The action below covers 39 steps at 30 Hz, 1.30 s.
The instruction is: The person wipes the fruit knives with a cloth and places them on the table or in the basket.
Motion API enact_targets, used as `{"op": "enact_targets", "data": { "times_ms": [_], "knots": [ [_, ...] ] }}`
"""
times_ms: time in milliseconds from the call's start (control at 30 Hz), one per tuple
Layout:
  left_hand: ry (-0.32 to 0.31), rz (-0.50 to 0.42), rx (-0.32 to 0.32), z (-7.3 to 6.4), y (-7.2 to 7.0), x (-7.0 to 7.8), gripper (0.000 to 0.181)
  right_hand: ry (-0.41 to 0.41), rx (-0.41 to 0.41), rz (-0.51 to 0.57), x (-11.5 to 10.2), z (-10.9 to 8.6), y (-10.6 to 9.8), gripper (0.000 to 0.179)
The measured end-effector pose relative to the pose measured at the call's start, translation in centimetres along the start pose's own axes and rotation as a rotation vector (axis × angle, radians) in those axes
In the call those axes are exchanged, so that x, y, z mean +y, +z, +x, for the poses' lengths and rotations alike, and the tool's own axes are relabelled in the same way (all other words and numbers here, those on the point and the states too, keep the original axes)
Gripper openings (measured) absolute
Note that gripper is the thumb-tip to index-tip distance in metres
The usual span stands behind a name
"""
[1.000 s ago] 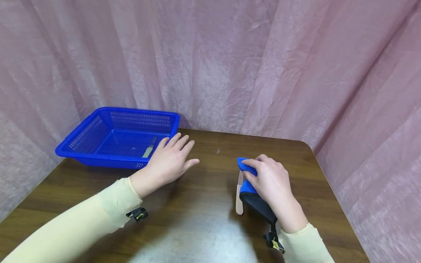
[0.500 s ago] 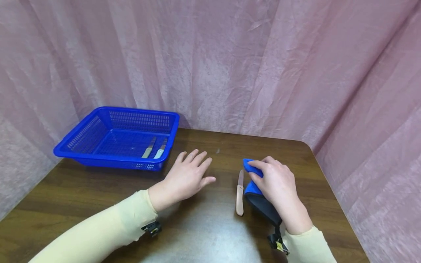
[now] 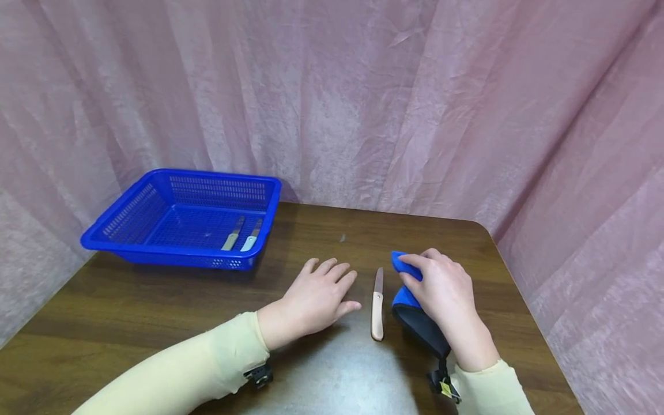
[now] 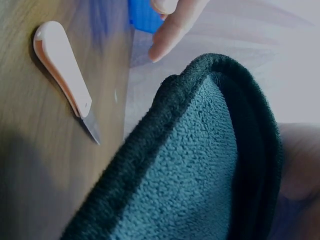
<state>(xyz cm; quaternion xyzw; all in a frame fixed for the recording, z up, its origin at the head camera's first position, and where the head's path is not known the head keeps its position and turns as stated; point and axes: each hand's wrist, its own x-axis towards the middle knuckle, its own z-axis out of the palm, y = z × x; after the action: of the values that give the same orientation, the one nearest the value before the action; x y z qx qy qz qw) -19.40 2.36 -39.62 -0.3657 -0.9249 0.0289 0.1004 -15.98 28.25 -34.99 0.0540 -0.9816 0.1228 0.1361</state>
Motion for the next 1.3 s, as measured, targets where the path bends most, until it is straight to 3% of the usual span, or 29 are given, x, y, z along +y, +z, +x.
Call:
{"op": "enact_targets", "data": {
  "times_ms": [833,1300],
  "knots": [
    [0.137,-0.026,-0.006,0.4,1.2,3.9,0.054,0.065,-0.048,0.014,1.9,-0.5,0.3,0.039],
    [0.253,-0.059,-0.043,0.3,1.6,4.4,0.054,0.075,-0.068,0.028,2.3,-0.7,0.5,0.040]
  ]
}}
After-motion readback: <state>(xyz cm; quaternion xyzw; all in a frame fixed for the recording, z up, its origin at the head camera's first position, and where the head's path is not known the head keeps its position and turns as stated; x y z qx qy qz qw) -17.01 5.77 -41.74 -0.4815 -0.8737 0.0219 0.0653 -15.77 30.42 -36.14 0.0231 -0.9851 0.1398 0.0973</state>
